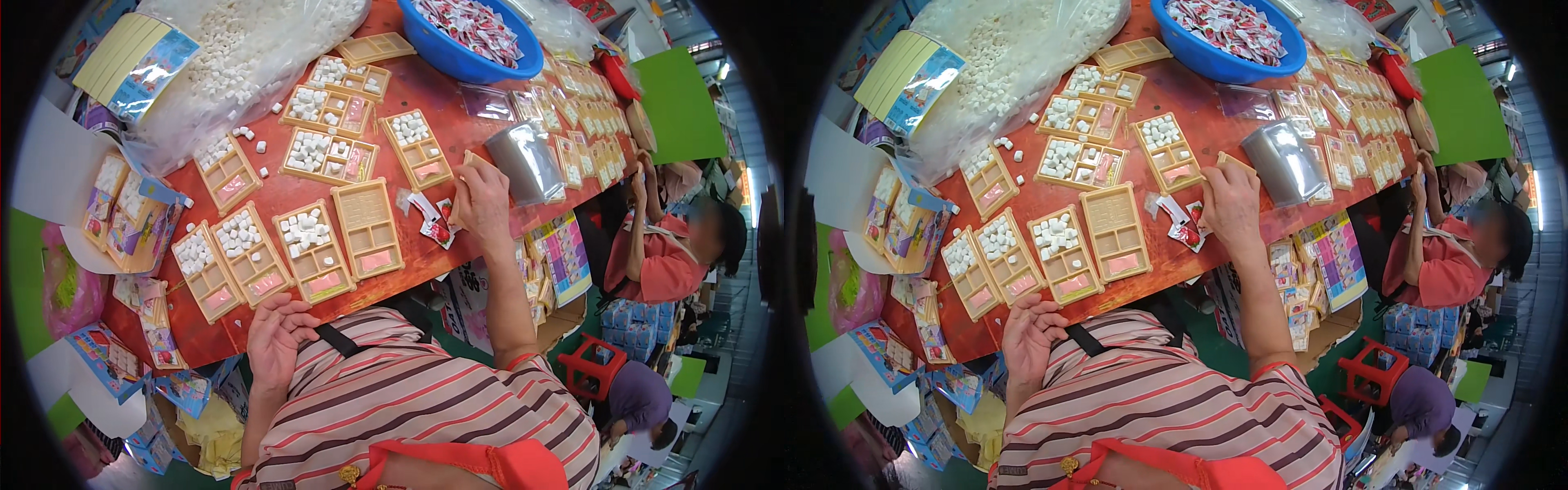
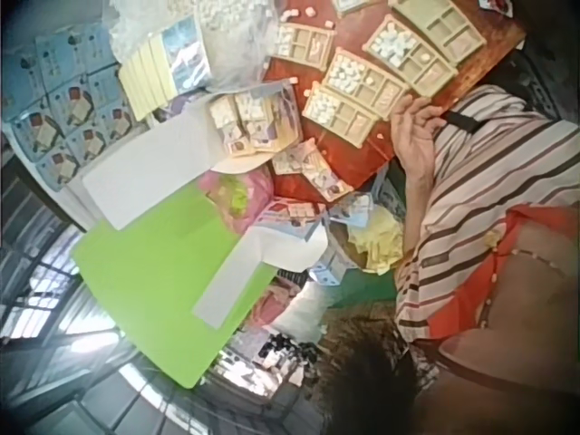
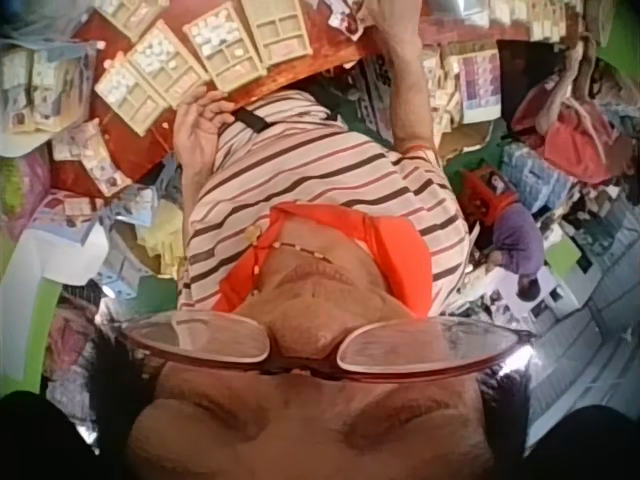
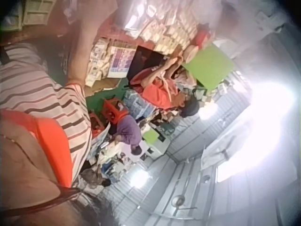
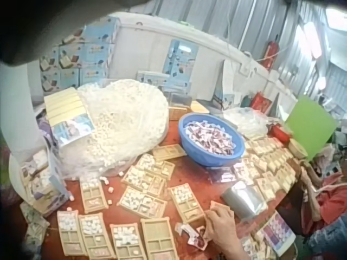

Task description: Manually sorting and placing small white confectionery cubes into compartmented gold trays and sliding them into decorative sleeves.

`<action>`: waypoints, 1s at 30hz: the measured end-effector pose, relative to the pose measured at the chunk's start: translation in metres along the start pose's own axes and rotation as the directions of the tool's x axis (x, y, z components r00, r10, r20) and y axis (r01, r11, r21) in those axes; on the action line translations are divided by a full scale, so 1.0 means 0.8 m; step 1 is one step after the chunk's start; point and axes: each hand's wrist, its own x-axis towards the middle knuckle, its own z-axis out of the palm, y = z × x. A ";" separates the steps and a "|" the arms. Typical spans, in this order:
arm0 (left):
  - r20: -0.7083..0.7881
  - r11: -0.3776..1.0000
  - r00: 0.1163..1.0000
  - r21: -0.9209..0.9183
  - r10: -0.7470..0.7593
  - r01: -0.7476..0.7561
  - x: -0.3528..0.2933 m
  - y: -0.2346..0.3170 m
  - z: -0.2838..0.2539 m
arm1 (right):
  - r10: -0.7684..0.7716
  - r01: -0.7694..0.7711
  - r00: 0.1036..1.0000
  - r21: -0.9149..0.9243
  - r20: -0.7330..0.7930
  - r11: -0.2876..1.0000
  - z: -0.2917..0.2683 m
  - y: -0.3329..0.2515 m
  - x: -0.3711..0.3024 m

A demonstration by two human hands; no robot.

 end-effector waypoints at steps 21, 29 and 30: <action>-0.002 0.999 1.000 0.040 -0.002 0.002 0.002 -0.001 0.000 | 0.037 -0.085 0.951 0.143 0.308 0.986 -0.037 -0.060 -0.070; -0.001 0.999 1.000 0.051 -0.003 0.003 0.001 0.000 0.001 | 0.282 -0.273 0.957 -0.124 0.062 0.954 -0.017 -0.006 -0.078; 0.003 0.999 1.000 0.051 -0.003 0.003 0.001 0.000 0.001 | 0.291 -0.279 0.954 -0.137 0.075 0.951 -0.016 -0.002 -0.079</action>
